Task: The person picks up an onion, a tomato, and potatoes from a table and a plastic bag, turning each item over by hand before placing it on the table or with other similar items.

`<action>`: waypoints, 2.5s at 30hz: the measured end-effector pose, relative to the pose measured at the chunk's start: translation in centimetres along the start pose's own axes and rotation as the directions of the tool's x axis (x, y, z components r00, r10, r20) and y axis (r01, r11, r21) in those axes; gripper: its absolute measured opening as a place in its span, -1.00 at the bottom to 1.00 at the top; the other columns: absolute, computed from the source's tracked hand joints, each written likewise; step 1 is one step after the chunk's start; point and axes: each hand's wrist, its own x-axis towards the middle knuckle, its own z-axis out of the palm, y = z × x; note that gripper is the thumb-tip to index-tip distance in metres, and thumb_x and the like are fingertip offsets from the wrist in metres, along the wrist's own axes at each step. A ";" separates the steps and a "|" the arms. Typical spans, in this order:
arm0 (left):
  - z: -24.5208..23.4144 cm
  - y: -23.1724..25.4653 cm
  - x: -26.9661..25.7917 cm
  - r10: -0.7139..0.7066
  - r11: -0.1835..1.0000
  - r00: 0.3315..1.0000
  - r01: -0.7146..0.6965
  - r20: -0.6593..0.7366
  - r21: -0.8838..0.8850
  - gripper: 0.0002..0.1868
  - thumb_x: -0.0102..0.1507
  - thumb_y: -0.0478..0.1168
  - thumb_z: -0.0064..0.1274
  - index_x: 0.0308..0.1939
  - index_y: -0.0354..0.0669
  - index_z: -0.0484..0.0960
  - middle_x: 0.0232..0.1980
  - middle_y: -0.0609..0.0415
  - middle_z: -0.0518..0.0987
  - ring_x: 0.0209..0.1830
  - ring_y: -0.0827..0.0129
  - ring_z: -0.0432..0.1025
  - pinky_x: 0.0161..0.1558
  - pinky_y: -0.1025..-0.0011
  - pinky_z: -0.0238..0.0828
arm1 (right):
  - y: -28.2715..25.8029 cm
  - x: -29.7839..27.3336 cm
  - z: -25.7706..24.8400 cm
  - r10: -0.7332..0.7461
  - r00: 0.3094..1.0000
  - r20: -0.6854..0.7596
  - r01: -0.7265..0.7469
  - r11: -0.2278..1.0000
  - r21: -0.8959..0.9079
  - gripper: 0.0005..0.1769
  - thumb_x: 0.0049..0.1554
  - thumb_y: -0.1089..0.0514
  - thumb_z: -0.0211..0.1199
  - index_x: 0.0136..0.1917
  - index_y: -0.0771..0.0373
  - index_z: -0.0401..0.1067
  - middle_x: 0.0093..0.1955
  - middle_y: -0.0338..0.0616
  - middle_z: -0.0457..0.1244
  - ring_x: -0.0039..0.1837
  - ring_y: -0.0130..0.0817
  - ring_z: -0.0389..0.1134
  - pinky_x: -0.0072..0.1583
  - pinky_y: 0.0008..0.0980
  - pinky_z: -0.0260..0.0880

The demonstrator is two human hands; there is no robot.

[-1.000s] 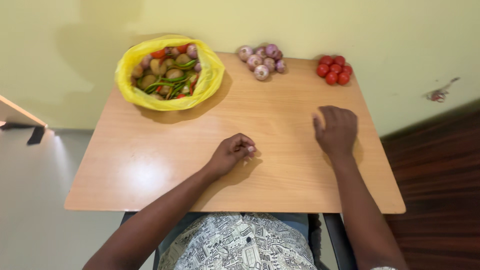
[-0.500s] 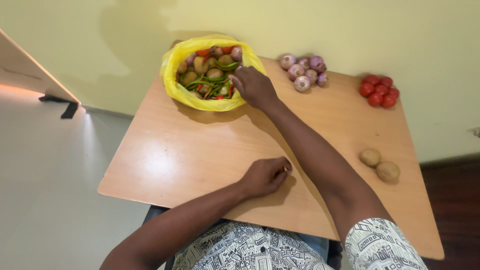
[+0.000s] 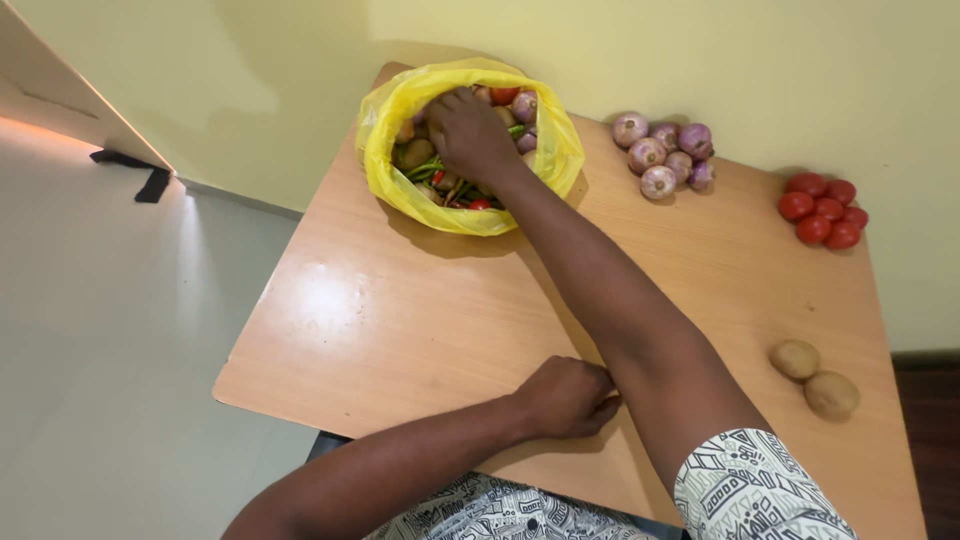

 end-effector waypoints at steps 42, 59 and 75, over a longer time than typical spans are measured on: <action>-1.1 -3.4 1.7 -0.274 0.264 0.956 -0.029 -0.104 -0.964 -0.37 0.25 -0.33 0.15 0.39 -0.20 0.32 0.24 0.07 0.46 0.21 0.32 0.46 0.16 0.32 0.50 | -13.6 -30.3 -15.7 0.489 0.867 -0.101 -0.458 0.859 0.228 -0.39 0.09 0.29 0.30 0.40 0.14 0.31 0.42 -0.03 0.21 0.40 -0.04 0.29 0.38 -0.16 0.33; -1.8 -3.4 2.0 -0.280 0.288 0.954 -0.023 -0.107 -0.957 -0.48 0.24 -0.37 0.13 0.29 -0.32 0.41 0.07 0.04 0.61 0.03 0.40 0.55 0.08 0.42 0.53 | -13.2 -29.6 -16.9 0.629 0.768 0.119 -0.633 0.716 0.294 -0.15 0.10 0.16 0.39 0.55 0.15 0.05 0.47 0.02 0.16 0.44 -0.02 0.25 0.37 -0.12 0.32; -1.8 -2.3 1.7 -0.321 0.340 0.929 -0.071 -0.187 -0.938 -0.53 0.24 -0.41 0.14 0.21 -0.25 0.39 0.11 0.02 0.57 0.10 0.39 0.52 0.12 0.40 0.50 | -12.1 -30.9 -16.5 0.500 0.866 -0.010 -0.490 0.851 0.188 -0.15 0.11 0.13 0.43 0.57 0.17 0.12 0.47 -0.03 0.19 0.41 -0.04 0.28 0.35 -0.14 0.36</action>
